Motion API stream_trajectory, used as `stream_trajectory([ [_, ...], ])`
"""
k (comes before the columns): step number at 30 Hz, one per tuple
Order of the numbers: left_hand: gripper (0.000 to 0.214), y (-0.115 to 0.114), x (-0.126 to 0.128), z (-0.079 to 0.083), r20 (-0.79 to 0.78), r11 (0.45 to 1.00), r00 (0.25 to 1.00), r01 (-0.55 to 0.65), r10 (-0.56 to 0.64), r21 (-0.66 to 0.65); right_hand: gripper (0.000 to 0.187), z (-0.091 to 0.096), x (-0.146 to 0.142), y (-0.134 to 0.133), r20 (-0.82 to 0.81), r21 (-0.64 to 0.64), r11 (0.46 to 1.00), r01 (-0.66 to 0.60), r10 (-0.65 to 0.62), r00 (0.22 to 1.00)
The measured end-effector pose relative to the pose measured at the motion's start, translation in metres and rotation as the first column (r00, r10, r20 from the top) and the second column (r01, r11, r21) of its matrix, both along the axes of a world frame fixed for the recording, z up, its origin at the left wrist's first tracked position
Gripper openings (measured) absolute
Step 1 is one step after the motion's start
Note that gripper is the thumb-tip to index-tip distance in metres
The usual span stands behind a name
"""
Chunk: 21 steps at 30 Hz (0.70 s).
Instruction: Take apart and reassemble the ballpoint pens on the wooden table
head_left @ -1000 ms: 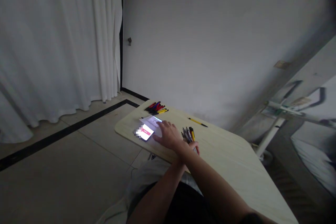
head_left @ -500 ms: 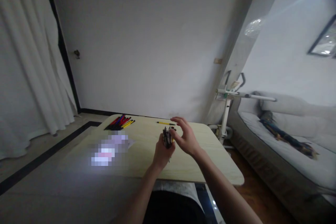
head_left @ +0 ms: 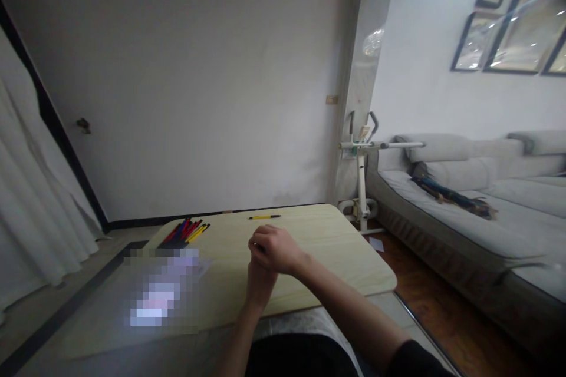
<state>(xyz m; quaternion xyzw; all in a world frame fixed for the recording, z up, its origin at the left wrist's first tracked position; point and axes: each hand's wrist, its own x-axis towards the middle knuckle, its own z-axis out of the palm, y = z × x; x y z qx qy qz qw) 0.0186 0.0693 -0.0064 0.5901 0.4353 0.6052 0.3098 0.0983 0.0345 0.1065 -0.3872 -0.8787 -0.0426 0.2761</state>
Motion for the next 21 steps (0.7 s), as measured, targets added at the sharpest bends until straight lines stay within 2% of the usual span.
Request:
stream_trajectory([
  [2,0.022,0.000,0.002,0.002,-0.056,1.000,0.998,-0.019,0.019,0.010,0.017,-0.003,0.000,0.000,-0.006,0.001,1.000,0.019,-0.019,1.000],
  [4,0.023,-0.002,0.002,0.009,-0.044,1.000,0.999,-0.006,0.006,-0.004,0.018,-0.003,0.000,0.000,-0.009,-0.002,0.999,0.036,-0.036,0.999],
  [7,0.023,-0.010,-0.002,0.022,0.071,0.997,0.996,0.051,-0.048,-0.049,0.035,0.002,0.006,-0.001,-0.041,-0.004,1.000,-0.011,0.011,0.999],
  [9,0.017,-0.016,-0.008,0.030,0.145,0.989,0.986,0.101,-0.085,-0.110,0.049,0.005,0.013,0.000,-0.159,0.003,1.000,-0.017,0.018,0.987],
  [10,0.017,-0.019,-0.011,0.033,0.238,0.976,0.966,0.146,-0.105,-0.161,0.049,0.005,0.016,0.000,-0.246,-0.005,1.000,-0.001,0.000,0.969],
  [12,0.021,-0.022,-0.018,0.040,0.494,0.945,0.864,0.237,-0.099,-0.226,0.041,-0.001,0.022,0.001,-0.418,-0.060,0.998,0.036,-0.058,0.906],
  [14,0.026,-0.022,-0.023,0.046,0.700,0.921,0.711,0.312,-0.061,-0.236,0.033,-0.013,0.026,0.000,-0.536,-0.171,0.985,0.035,-0.123,0.835],
  [15,0.028,-0.022,-0.025,0.049,0.759,0.910,0.649,0.340,-0.044,-0.238,0.032,-0.020,0.027,-0.001,-0.569,-0.244,0.970,0.016,-0.157,0.807],
  [17,0.028,-0.022,-0.026,0.054,0.817,0.896,0.575,0.381,-0.036,-0.229,0.033,-0.032,0.027,-0.003,-0.610,-0.404,0.912,-0.063,-0.217,0.762],
  [19,0.024,-0.023,-0.024,0.057,0.828,0.891,0.557,0.403,-0.058,-0.208,0.037,-0.040,0.026,-0.007,-0.634,-0.541,0.819,-0.188,-0.251,0.731],
  [21,0.021,-0.025,-0.021,0.058,0.805,0.894,0.587,0.403,-0.088,-0.196,0.040,-0.043,0.024,-0.010,-0.647,-0.632,0.707,-0.319,-0.254,0.719],
])
